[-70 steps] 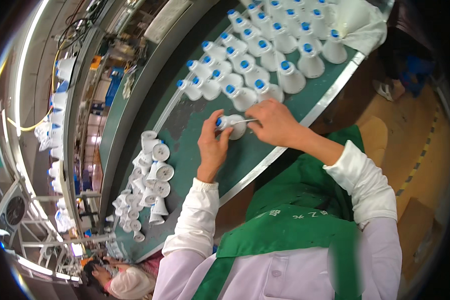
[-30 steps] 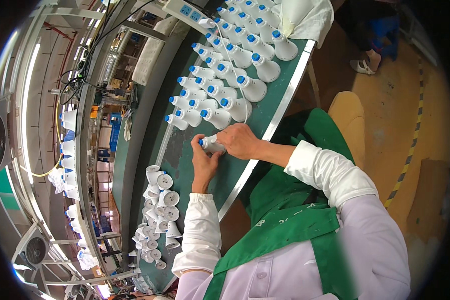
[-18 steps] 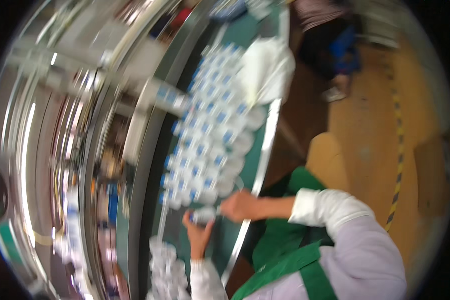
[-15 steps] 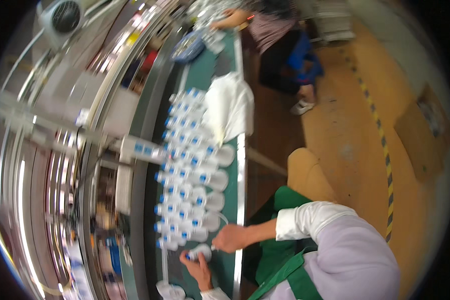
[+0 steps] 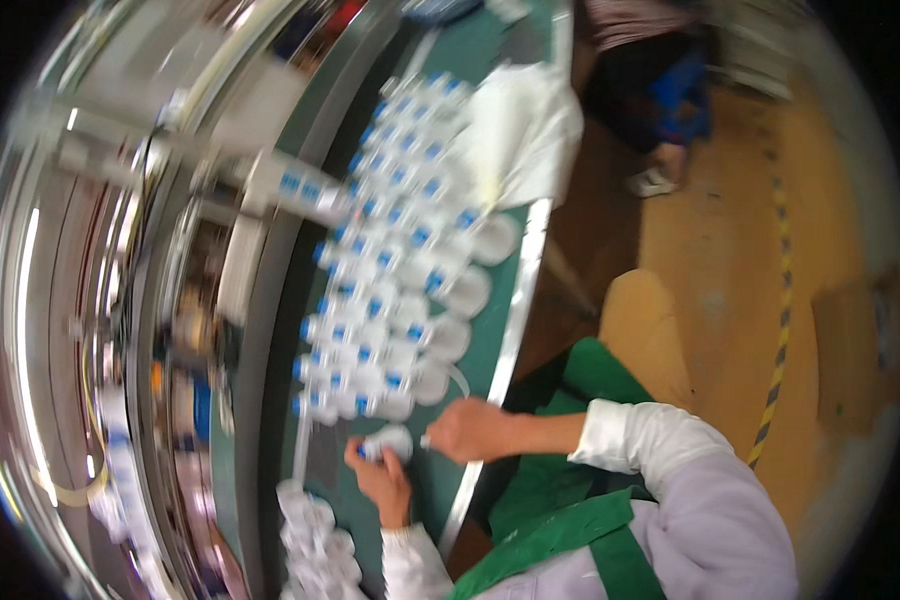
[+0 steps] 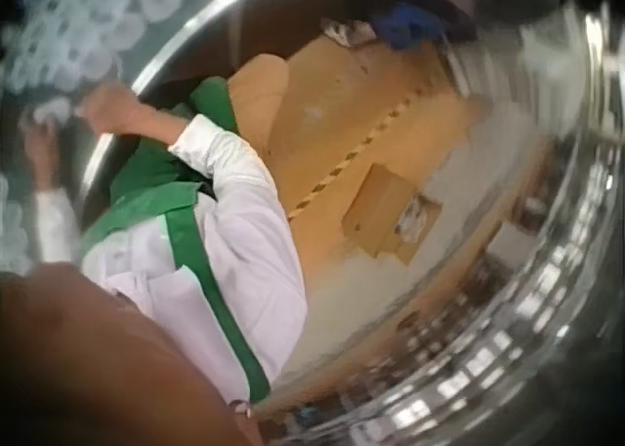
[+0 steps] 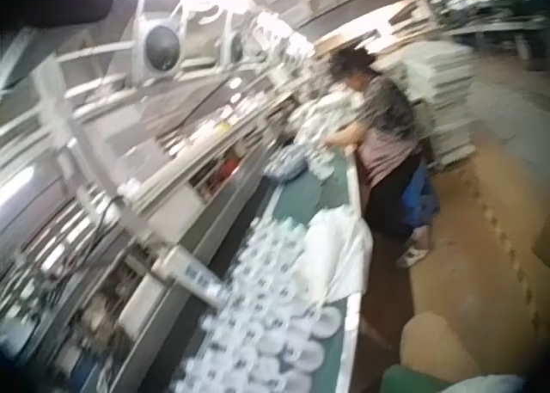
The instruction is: The person tests lightbulb bases on an assembly line by inserting a testing connector into each one by hand, then handles and reviews LED lightbulb circuit board assemblies with a coworker.
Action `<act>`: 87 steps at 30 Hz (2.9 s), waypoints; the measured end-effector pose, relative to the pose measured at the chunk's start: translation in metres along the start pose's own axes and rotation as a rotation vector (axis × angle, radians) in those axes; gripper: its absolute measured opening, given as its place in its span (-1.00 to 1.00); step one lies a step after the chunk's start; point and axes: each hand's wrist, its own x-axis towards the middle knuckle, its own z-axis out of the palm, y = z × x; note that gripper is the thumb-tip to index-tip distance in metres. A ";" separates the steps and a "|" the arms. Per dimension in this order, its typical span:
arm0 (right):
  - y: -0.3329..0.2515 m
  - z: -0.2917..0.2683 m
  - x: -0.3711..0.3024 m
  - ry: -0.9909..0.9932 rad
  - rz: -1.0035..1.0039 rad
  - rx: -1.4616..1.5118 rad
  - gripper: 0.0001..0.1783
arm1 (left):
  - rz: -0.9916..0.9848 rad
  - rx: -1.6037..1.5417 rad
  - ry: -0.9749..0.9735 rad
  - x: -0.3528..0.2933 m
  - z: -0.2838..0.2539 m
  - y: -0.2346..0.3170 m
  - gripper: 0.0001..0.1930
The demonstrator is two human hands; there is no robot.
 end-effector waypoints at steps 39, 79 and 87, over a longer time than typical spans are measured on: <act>-0.002 -0.007 0.009 0.059 -0.016 0.010 -0.81 | 0.169 -0.008 0.031 0.004 0.000 -0.008 -0.59; 0.002 0.009 0.003 0.084 -0.019 0.018 -0.73 | -0.213 0.344 -0.202 0.103 -0.158 -0.154 -0.12; 0.009 0.015 -0.001 0.081 -0.073 -0.016 -0.75 | -0.081 0.574 -0.114 0.128 -0.129 -0.213 -0.17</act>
